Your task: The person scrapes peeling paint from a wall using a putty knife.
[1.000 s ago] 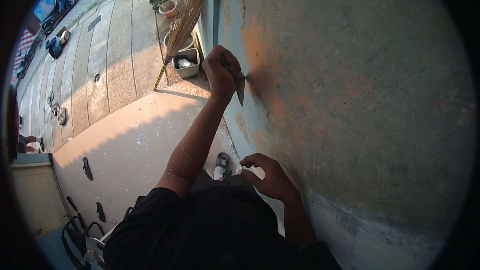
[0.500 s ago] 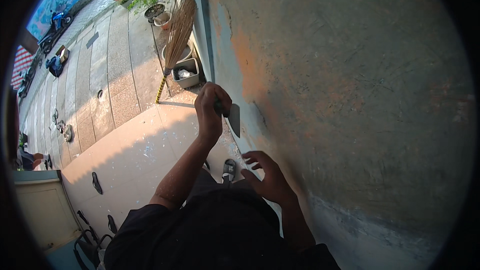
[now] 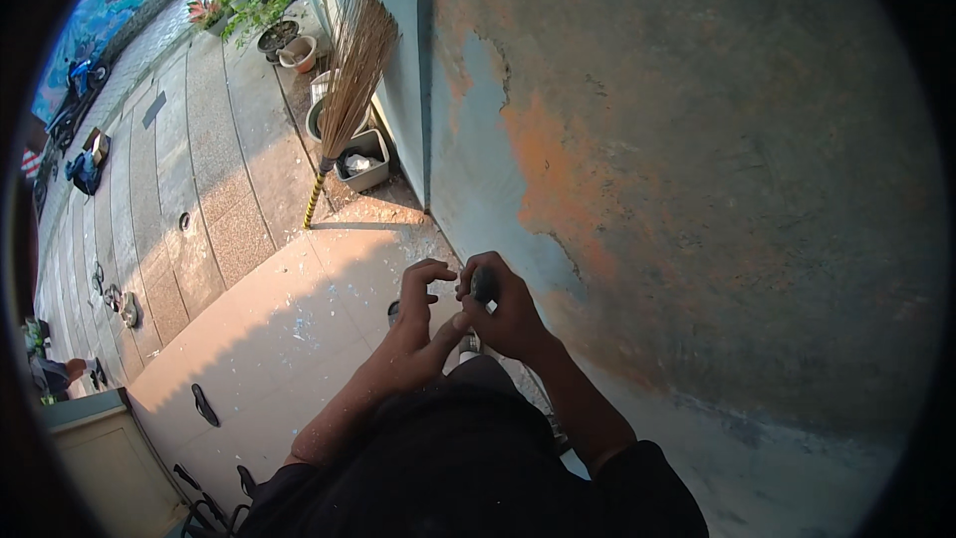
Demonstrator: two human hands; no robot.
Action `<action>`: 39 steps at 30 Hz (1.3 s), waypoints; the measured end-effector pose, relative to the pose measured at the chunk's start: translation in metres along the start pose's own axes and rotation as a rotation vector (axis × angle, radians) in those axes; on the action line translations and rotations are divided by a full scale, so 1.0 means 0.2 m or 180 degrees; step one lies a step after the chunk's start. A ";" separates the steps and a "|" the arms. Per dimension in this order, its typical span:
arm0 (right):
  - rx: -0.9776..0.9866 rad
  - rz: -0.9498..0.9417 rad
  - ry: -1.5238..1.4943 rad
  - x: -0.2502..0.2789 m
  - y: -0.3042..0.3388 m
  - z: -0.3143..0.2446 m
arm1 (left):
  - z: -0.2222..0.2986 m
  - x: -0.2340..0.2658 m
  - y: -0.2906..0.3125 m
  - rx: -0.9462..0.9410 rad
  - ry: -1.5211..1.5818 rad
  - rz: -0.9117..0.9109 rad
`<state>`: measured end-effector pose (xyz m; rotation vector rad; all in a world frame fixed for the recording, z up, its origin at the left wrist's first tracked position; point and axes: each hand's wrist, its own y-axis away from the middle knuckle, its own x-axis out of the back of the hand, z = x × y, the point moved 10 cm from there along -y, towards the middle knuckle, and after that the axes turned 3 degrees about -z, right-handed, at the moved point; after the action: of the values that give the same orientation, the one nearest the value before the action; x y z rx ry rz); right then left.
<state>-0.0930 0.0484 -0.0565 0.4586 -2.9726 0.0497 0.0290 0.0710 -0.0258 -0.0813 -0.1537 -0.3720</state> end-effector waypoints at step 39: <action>0.0976 0.0244 0.3031 -0.16 -0.56 -0.45 | -0.77 0.98 0.22 0.1344 -0.0092 -0.0687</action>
<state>-0.0180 -0.0439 0.0295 0.2419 -2.0377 0.5629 0.2466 0.0253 -0.1480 0.3492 -0.2677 -0.5465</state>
